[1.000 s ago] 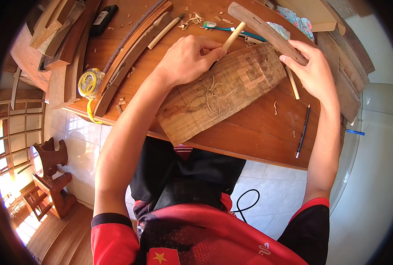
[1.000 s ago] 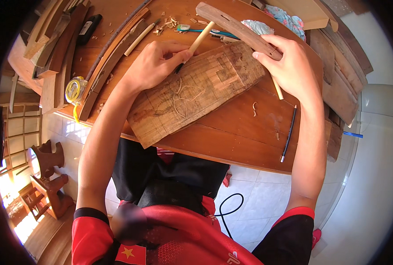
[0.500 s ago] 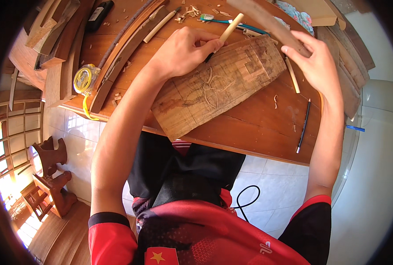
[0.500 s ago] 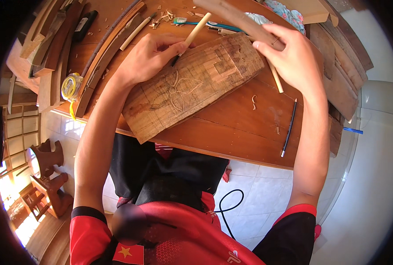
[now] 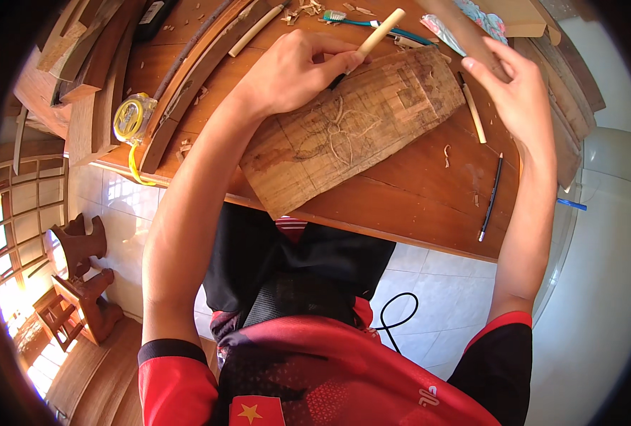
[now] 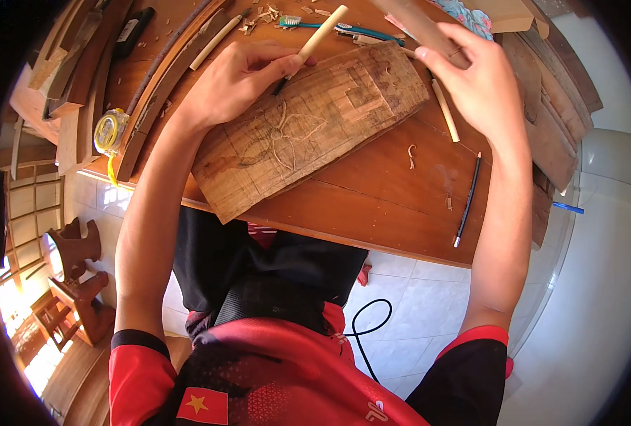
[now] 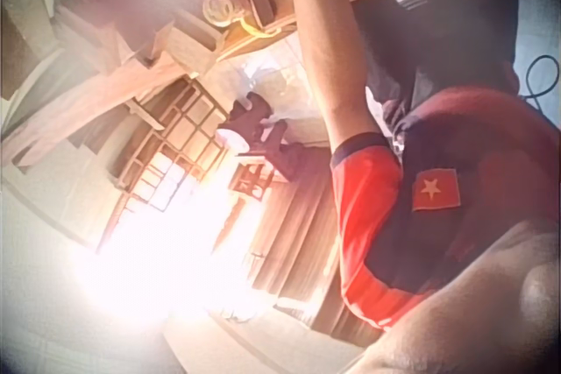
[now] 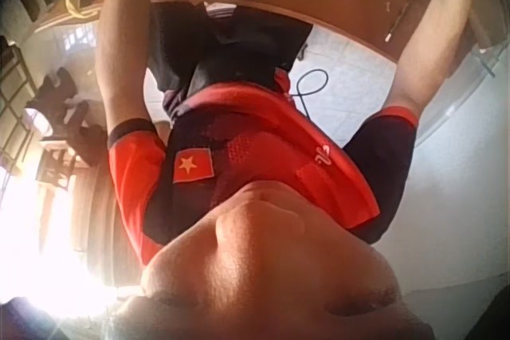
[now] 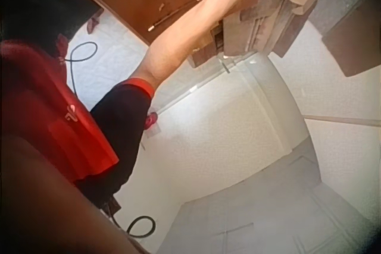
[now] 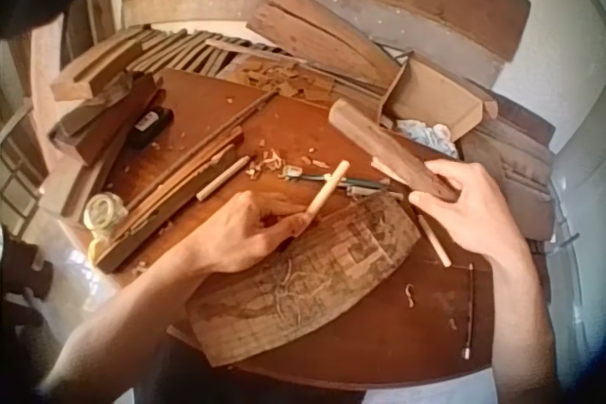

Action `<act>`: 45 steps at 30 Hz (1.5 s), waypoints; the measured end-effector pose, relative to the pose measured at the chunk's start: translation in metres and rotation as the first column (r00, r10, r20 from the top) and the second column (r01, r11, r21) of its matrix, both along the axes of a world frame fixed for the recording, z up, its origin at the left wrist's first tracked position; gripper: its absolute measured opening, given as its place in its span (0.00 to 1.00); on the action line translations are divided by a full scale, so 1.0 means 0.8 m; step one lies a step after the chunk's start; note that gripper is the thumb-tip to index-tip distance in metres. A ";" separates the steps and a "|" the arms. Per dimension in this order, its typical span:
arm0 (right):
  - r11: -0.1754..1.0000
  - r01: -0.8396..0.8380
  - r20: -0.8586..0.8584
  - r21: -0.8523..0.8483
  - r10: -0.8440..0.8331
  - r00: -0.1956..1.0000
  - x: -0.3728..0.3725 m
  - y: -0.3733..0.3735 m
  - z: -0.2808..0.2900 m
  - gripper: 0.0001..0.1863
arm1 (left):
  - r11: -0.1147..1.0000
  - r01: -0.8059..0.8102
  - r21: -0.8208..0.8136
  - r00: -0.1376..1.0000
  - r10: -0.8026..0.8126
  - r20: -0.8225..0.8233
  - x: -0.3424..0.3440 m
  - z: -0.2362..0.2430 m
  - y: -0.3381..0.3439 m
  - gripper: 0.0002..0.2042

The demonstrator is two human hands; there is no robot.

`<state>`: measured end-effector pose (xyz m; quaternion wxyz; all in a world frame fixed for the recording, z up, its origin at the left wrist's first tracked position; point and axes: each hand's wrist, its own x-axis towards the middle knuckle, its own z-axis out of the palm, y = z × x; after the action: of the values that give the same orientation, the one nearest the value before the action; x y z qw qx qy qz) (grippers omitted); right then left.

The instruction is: The person carves a design into a rectangular wooden plank using a chisel and a wooden mallet. They repeatedly strike the chisel to remove wood shavings and refine the pattern on the plank's surface.

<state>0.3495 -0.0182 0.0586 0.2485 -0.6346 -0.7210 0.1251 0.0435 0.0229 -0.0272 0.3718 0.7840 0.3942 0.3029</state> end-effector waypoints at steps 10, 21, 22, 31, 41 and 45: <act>0.999 -0.030 -0.061 -0.031 0.028 0.998 -0.013 -0.003 0.012 0.23 | 0.999 -0.001 0.045 0.999 0.003 -0.053 -0.001 0.002 0.001 0.17; 0.996 0.043 -0.080 -0.075 -0.049 0.996 -0.008 0.015 0.005 0.30 | 0.997 0.061 -0.052 0.998 -0.062 -0.017 -0.003 0.010 -0.002 0.19; 0.995 0.076 -0.121 -0.060 -0.082 0.989 -0.005 0.015 0.005 0.29 | 0.992 0.078 -0.100 0.996 -0.081 -0.022 -0.003 0.013 -0.002 0.20; 1.000 0.020 -0.105 -0.024 -0.022 0.994 -0.054 -0.006 0.035 0.14 | 0.998 0.061 0.024 0.998 -0.062 0.029 -0.002 0.022 0.001 0.18; 0.980 -0.013 -0.152 -0.198 -0.018 0.988 -0.044 0.001 0.035 0.17 | 1.000 0.017 0.010 0.996 -0.016 -0.088 0.000 0.031 -0.003 0.18; 0.985 0.002 -0.156 -0.171 -0.029 0.987 -0.046 0.002 0.030 0.19 | 1.000 0.020 0.011 0.999 -0.019 -0.033 -0.002 0.024 -0.001 0.17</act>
<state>0.3128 -0.0162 0.0827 0.2505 -0.6471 -0.6809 0.2342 0.0417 0.0219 -0.0083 0.3636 0.7948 0.3909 0.2885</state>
